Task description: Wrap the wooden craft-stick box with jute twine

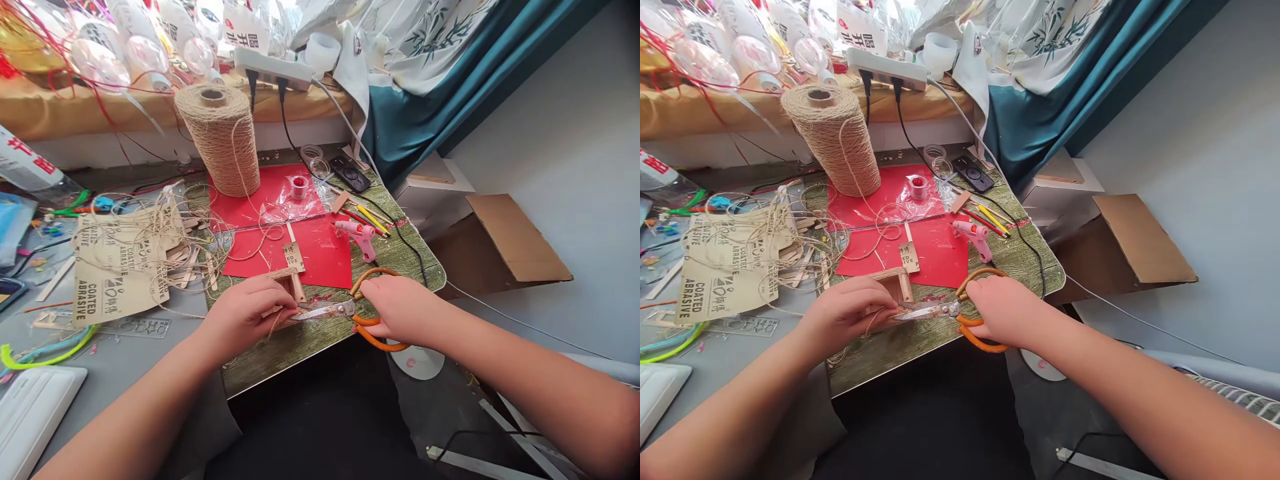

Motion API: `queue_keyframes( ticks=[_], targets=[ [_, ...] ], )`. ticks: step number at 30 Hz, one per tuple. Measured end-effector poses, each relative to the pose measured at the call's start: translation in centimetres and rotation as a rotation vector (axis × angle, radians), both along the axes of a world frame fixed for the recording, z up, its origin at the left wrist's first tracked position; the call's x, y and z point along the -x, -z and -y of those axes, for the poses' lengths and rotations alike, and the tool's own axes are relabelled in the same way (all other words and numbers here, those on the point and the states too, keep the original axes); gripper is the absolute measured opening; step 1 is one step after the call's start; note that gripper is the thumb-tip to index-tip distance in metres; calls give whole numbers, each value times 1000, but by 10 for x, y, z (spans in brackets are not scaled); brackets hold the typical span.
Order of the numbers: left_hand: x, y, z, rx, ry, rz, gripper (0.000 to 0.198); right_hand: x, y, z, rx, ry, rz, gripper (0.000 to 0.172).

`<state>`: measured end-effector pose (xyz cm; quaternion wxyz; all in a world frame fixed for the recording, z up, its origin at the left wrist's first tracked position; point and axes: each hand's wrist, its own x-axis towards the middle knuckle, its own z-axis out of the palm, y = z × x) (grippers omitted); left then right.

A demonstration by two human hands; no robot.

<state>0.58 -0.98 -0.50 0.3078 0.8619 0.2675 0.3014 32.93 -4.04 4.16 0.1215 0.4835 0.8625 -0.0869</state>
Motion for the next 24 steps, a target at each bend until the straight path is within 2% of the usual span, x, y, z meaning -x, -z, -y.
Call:
queue_keyframes(
  ticks=[10, 24],
  targets=[
    [2, 3, -2, 1, -2, -34, 11, 0, -1, 2, -10, -51, 100, 42],
    [2, 5, -2, -36, -20, -41, 12, -6, 5, 7, 47, 22, 39, 51]
  ],
)
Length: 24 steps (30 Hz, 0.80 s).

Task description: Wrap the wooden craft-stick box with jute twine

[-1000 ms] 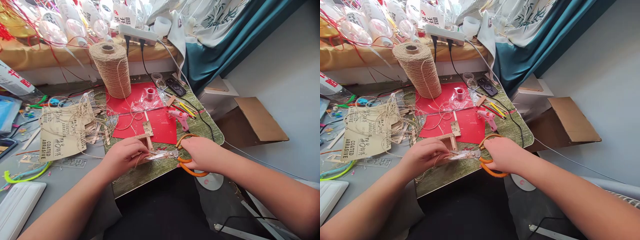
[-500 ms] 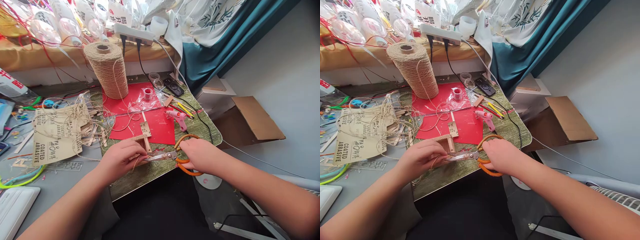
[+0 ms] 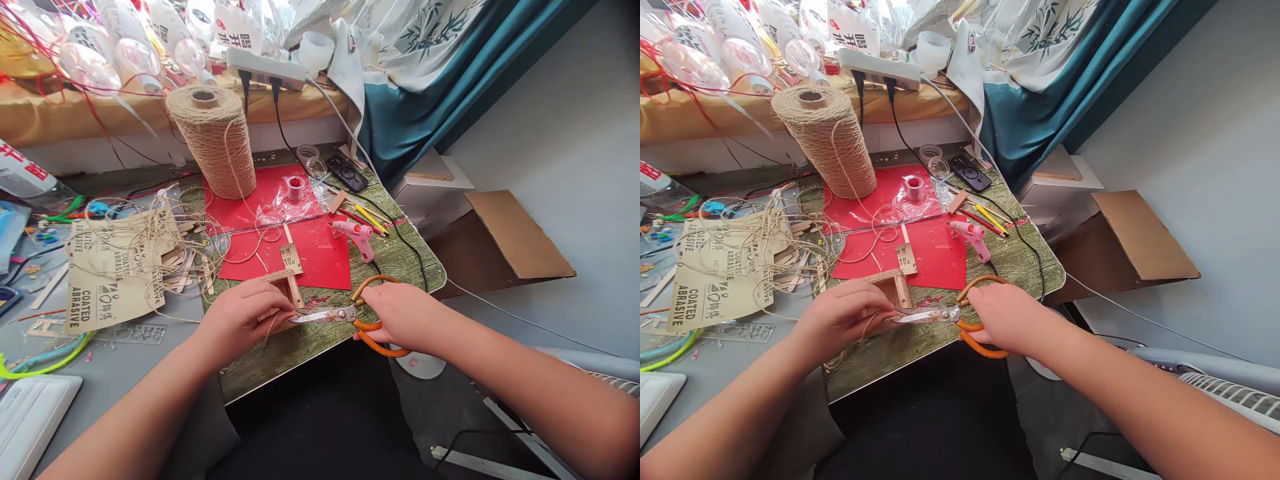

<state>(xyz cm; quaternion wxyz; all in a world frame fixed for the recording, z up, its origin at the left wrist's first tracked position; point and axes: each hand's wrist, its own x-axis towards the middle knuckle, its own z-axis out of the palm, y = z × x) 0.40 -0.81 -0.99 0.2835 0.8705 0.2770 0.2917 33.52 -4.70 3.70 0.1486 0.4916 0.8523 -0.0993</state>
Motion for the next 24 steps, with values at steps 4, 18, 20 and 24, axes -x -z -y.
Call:
queue_keyframes(
  ticks=[4, 18, 20, 24],
  targets=[
    [-1, -1, 0, -11, 2, 8, 13, -1, 4, -1, 29, 1, -16, 53],
    [-2, -3, 0, 0, 13, -3, 10, -3, 5, 9, -95, -45, 43, 38],
    [-2, -3, 0, 0, 13, -13, 10, -3, 4, 9, -98, -46, 71, 38],
    [-2, -2, 0, 3, 6, -15, 9, -2, 2, 11, -119, -76, 123, 34]
  ],
)
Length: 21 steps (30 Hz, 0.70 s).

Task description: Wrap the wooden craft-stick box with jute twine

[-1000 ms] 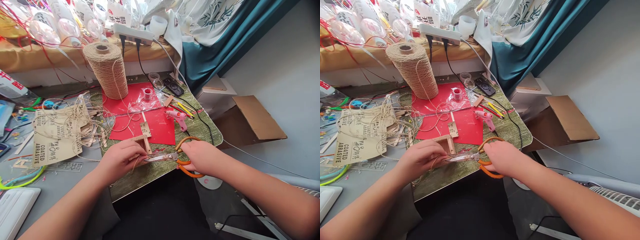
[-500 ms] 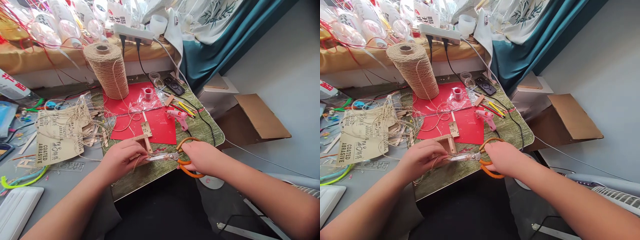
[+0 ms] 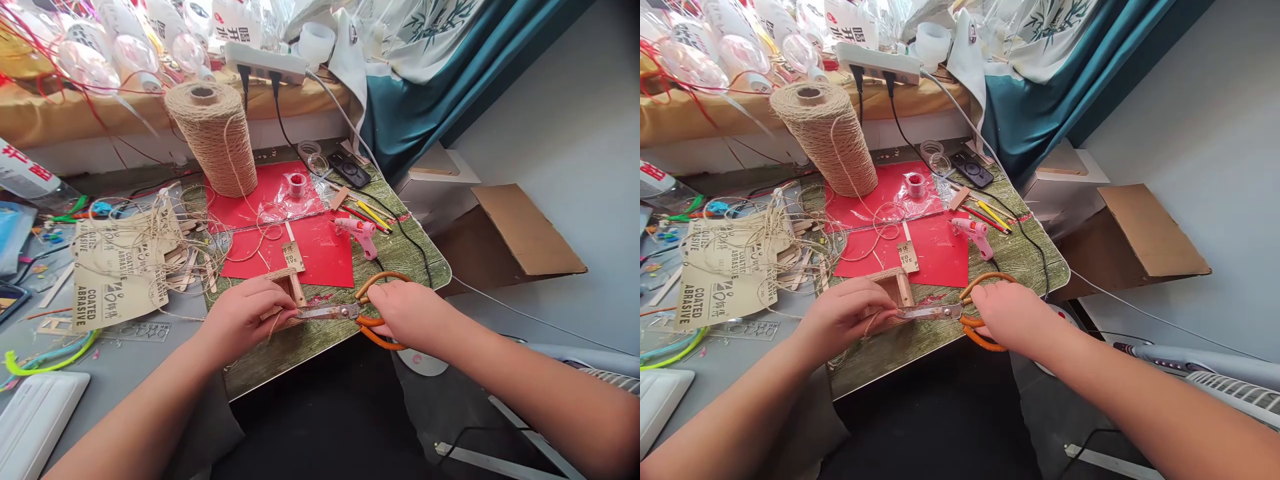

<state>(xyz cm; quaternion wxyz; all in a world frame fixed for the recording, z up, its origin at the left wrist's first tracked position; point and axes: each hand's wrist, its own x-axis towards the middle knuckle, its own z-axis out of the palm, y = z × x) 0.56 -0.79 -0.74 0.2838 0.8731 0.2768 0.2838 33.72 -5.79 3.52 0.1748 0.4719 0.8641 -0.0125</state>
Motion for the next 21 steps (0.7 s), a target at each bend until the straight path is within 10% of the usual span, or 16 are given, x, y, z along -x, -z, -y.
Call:
queue_keyframes(
  ticks=[21],
  targets=[
    [-3, -1, 2, -35, -40, 15, 4, -10, 6, -17, -101, -140, -79, 3]
  ],
)
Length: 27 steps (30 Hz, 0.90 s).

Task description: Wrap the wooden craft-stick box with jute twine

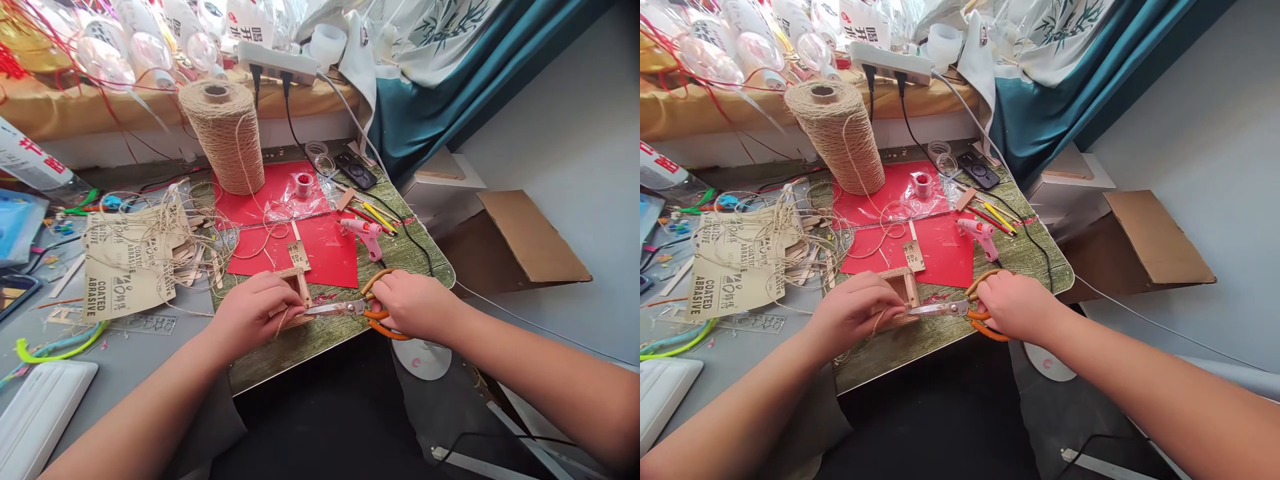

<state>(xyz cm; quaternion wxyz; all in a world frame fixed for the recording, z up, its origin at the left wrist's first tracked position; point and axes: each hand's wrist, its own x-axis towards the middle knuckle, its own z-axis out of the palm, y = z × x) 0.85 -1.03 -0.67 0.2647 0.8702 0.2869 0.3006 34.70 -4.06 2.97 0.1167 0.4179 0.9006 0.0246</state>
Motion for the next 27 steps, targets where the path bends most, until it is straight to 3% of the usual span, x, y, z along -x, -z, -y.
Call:
queue_keyframes(
  ticks=[6, 10, 13, 17, 19, 23, 27],
  targets=[
    [-1, -2, 0, -17, -16, 61, 3, -2, 2, -1, -34, -34, -49, 8],
    [0, -2, 1, 39, -45, 114, 4, -6, 15, 14, -59, 62, -157, 17],
    [3, -2, 4, 102, -63, 181, 3, -10, 27, 29, -4, 214, -187, 15],
    [6, -2, 6, 176, -203, 358, 2, -8, 41, 35, 89, 565, -241, 19],
    [7, -1, 5, 164, -239, 375, 2, -7, 45, 32, 112, 664, -319, 20],
    [6, 6, 0, 146, -285, 258, 5, 2, 39, 29, 38, 599, -385, 34],
    [4, 18, -2, 323, -335, 238, 14, 32, 13, 34, -122, 374, -483, 27]
  ],
)
